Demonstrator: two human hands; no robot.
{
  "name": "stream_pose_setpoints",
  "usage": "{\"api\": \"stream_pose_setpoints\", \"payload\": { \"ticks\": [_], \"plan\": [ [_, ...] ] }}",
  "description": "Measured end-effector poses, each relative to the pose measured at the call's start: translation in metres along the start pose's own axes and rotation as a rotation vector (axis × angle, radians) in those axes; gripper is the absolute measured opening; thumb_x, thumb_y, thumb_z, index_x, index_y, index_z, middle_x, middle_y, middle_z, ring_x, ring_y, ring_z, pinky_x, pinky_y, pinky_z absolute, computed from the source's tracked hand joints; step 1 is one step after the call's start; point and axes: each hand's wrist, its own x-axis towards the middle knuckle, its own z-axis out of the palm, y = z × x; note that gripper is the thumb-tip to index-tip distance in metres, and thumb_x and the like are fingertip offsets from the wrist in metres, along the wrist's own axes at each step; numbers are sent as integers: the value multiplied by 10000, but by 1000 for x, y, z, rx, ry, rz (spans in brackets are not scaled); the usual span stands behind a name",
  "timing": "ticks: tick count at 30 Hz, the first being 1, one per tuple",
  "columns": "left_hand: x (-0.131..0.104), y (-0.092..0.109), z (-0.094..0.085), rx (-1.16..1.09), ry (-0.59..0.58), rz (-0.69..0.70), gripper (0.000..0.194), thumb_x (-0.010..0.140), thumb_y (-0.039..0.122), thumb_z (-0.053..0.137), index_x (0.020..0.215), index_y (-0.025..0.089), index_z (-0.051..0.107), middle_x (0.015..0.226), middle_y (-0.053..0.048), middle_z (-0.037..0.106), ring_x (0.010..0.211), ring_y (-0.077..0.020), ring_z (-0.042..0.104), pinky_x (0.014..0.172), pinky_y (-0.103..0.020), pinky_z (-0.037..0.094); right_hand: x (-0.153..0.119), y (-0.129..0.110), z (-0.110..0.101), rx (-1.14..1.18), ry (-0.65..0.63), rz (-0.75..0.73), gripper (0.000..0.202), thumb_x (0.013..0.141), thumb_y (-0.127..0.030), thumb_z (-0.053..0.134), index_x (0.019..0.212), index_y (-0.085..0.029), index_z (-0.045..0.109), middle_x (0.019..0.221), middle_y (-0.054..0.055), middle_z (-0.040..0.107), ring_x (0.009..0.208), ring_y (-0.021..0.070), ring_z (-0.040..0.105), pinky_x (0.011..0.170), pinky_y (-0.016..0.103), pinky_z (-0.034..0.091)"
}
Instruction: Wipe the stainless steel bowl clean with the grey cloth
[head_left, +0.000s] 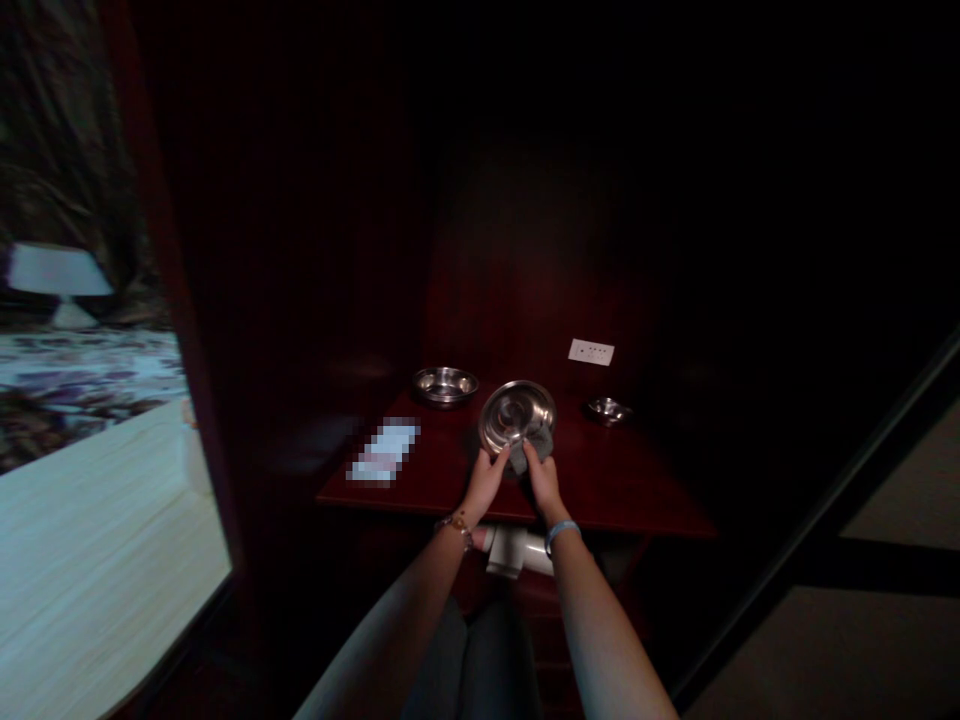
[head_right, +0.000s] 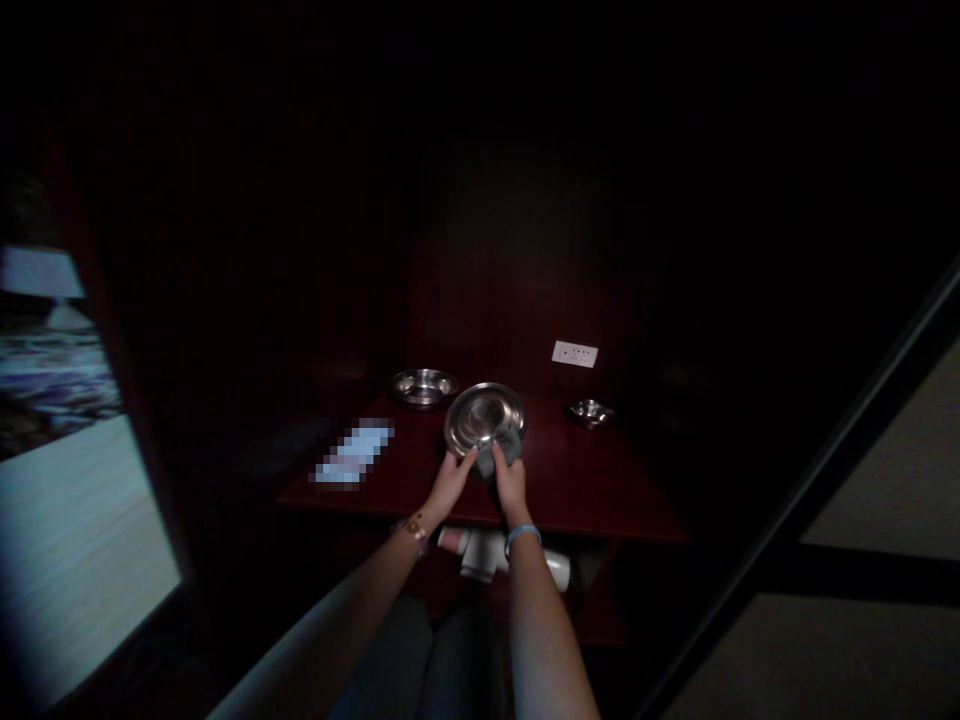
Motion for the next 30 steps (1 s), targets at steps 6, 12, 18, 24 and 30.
{"api": "stream_pose_setpoints", "payload": {
  "ticks": [6,12,18,24,30],
  "plan": [
    [1,-5,-3,53,28,-12,403,852,389,572,1156,126,586,1213,-160,664,1133,-235,622,1057,-390,411,3,7,1,-3,7,-12,640,706,-628,644,1037,-88,734,982,120,755,947,251,689,821,306,512],
    [0,-2,-3,71,70,0,426,856,410,565,1171,123,580,1237,-159,651,1197,-239,588,1060,-352,408,4,8,1,-31,28,0,621,707,-614,650,1004,-78,745,948,121,758,921,254,694,798,300,512],
    [-2,8,-2,32,213,69,627,932,443,478,1476,195,289,1509,-127,423,1388,-200,414,1155,-329,305,2,4,2,-67,28,-35,597,734,-603,637,1024,-92,747,951,111,761,926,256,695,833,309,510],
    [-2,6,-4,44,195,27,520,922,489,484,1329,166,466,1386,-156,550,1277,-229,530,1103,-362,371,1,3,1,-64,39,-24,598,732,-596,641,1026,-86,745,948,115,761,919,256,696,839,311,511],
    [-1,-3,-3,47,14,31,540,822,413,643,1278,157,508,1327,-150,599,1218,-222,574,1093,-372,376,0,0,0,13,65,9,613,706,-604,657,1026,-88,743,917,103,763,937,264,691,833,320,515]
  ]
}}
